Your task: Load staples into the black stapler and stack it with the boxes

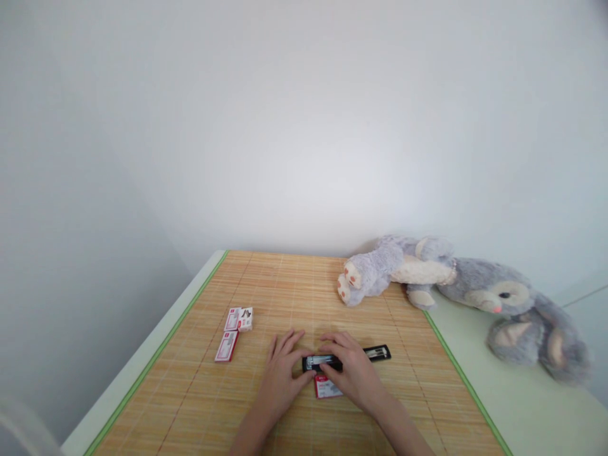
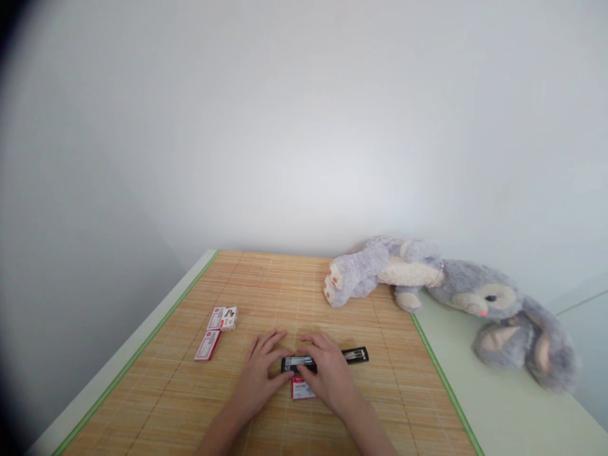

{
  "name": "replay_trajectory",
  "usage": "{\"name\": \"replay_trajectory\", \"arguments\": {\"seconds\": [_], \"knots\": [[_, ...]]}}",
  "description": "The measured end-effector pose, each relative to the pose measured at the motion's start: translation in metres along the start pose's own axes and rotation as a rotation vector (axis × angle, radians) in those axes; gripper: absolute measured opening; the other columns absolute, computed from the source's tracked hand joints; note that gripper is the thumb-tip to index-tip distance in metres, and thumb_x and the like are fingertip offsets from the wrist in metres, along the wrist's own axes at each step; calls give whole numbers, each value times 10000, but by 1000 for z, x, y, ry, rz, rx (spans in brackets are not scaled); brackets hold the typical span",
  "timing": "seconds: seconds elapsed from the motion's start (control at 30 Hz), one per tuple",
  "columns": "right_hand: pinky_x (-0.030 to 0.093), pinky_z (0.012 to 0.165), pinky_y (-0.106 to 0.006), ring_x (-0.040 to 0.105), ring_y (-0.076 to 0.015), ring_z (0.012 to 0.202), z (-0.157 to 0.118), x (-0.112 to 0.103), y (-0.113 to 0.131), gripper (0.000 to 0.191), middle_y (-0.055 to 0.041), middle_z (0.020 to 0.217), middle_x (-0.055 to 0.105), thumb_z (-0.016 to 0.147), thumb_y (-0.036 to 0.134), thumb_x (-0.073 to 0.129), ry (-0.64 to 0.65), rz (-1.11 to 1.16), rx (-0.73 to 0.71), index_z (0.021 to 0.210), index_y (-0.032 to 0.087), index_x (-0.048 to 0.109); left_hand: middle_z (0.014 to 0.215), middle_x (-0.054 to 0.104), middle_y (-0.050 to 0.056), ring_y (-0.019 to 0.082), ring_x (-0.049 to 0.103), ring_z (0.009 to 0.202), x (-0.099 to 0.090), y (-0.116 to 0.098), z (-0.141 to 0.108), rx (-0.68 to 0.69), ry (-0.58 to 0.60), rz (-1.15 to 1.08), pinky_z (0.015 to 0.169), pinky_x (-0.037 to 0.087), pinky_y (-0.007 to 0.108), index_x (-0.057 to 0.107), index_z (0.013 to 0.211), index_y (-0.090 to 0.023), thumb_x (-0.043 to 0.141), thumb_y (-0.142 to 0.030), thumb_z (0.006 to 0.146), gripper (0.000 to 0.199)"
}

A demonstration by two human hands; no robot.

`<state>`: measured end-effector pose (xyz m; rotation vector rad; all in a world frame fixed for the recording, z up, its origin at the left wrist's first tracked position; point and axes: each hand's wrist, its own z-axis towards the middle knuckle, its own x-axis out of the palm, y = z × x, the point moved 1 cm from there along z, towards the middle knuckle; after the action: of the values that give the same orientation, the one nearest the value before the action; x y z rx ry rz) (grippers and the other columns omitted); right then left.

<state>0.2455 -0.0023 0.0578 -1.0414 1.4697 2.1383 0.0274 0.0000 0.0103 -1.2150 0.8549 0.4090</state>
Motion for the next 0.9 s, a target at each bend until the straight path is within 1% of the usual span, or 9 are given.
{"name": "replay_trajectory", "arguments": {"seconds": [0.13,0.2,0.43,0.5,0.57,0.67,0.73,0.8,0.9], "knots": [[437,1049,-415,570,-258,1209,-6,-9,-4,136,-55,1267,674,831,161,730,-15,-90,37,925,257,755,1579,494,7,304,339,1522,1,1,-1,-3,-13,-4,1268,93,643,727,1178,-397,773,-420,839,342],[423,1055,-434,555,-269,1232,-8,-11,-5,134,-43,1293,672,829,164,730,12,-131,54,900,272,765,1574,499,7,304,344,1519,2,1,0,-8,-19,-6,1268,97,640,731,1165,-395,781,-421,832,338],[395,1086,-462,514,-285,1297,-9,6,9,198,-33,1357,655,825,185,725,54,-151,68,989,288,764,1559,515,32,309,346,1514,1,1,0,2,-21,-9,1263,111,644,731,1175,-376,751,-466,854,334],[372,1118,-484,490,-296,1334,-10,5,8,209,-39,1375,646,821,210,736,58,-159,59,1012,291,764,1557,518,34,314,354,1510,1,1,0,-3,-22,-7,1263,106,648,734,1170,-372,753,-463,851,332],[318,1170,-516,446,-306,1391,-13,-6,1,288,-41,1421,618,811,228,747,52,-179,41,1086,310,758,1556,519,22,310,358,1509,1,0,0,-9,-27,-9,1267,111,640,735,1163,-380,757,-450,847,325],[240,1221,-543,403,-322,1444,-23,-37,-23,508,-61,1477,579,761,235,780,27,-222,70,1256,324,705,1555,518,2,302,367,1505,0,-2,-1,-15,-35,-18,1273,121,628,733,1159,-399,766,-415,836,325],[308,1190,-514,465,-329,1399,-33,-61,-43,648,-90,1459,595,731,254,798,34,-207,161,1359,305,647,1546,527,1,302,373,1502,0,-3,0,-17,-43,-21,1273,122,628,736,1149,-400,775,-389,823,329],[428,1087,-456,599,-302,1246,-42,-80,-61,580,-90,1342,677,781,281,751,92,-126,257,1352,289,653,1534,539,6,304,378,1498,0,-3,0,-19,-53,-20,1270,129,629,740,1141,-395,785,-367,808,337],[516,875,-375,687,-257,958,-47,-93,-73,302,-54,1048,762,839,338,696,167,50,322,1123,250,747,1515,557,8,308,384,1492,0,-4,3,-26,-60,-23,1262,130,637,743,1131,-393,792,-346,792,346]]}}
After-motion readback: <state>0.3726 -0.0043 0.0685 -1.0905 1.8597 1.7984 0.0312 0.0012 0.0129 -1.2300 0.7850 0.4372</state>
